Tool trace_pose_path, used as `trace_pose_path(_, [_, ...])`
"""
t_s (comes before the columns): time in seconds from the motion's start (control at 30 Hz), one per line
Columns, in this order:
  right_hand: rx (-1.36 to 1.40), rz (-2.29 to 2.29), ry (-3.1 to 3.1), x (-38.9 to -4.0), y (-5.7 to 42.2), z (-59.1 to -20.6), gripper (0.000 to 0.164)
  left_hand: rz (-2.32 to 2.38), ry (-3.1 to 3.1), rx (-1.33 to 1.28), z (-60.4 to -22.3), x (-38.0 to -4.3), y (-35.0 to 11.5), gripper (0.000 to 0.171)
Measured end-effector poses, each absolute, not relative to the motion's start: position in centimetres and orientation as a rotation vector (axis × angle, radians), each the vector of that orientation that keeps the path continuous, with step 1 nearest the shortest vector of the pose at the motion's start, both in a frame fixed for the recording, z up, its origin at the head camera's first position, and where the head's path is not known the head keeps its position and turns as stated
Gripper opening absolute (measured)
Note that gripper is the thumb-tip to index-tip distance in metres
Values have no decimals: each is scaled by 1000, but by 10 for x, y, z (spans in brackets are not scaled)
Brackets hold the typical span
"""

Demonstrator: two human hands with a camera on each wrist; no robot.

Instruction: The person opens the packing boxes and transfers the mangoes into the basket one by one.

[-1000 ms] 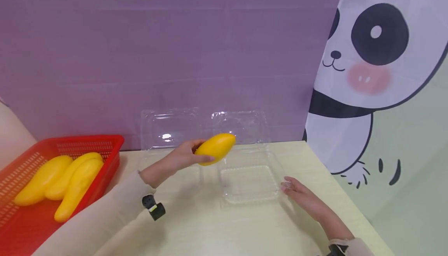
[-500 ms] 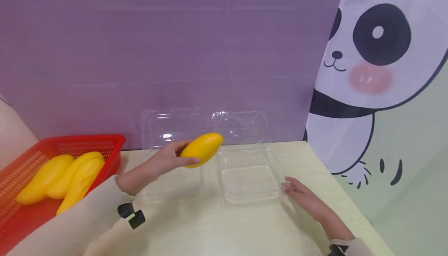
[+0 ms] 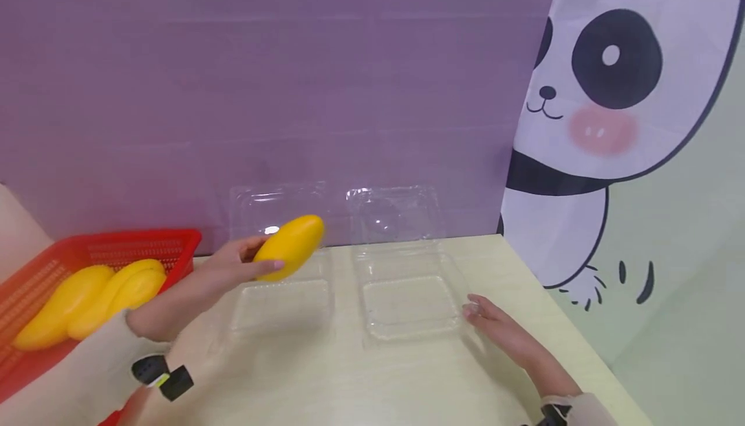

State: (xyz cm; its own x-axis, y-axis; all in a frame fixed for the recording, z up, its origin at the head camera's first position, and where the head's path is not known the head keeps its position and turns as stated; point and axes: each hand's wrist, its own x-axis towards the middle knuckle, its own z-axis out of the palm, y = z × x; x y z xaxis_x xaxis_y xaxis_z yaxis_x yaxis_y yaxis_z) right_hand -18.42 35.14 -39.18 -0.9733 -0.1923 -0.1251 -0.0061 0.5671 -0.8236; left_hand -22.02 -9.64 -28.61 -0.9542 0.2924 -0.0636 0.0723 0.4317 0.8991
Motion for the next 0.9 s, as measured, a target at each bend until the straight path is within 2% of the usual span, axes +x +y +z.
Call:
trace_pose_path(0.63, [-198,-1369,2578,-186,347,-394,62,1446,2565,160,-282,-202,-150,84])
trace_pose_path(0.9, [-197,-1369,2575,-185,346,-392,63,1450,2597,119,-288,-200,-169,83])
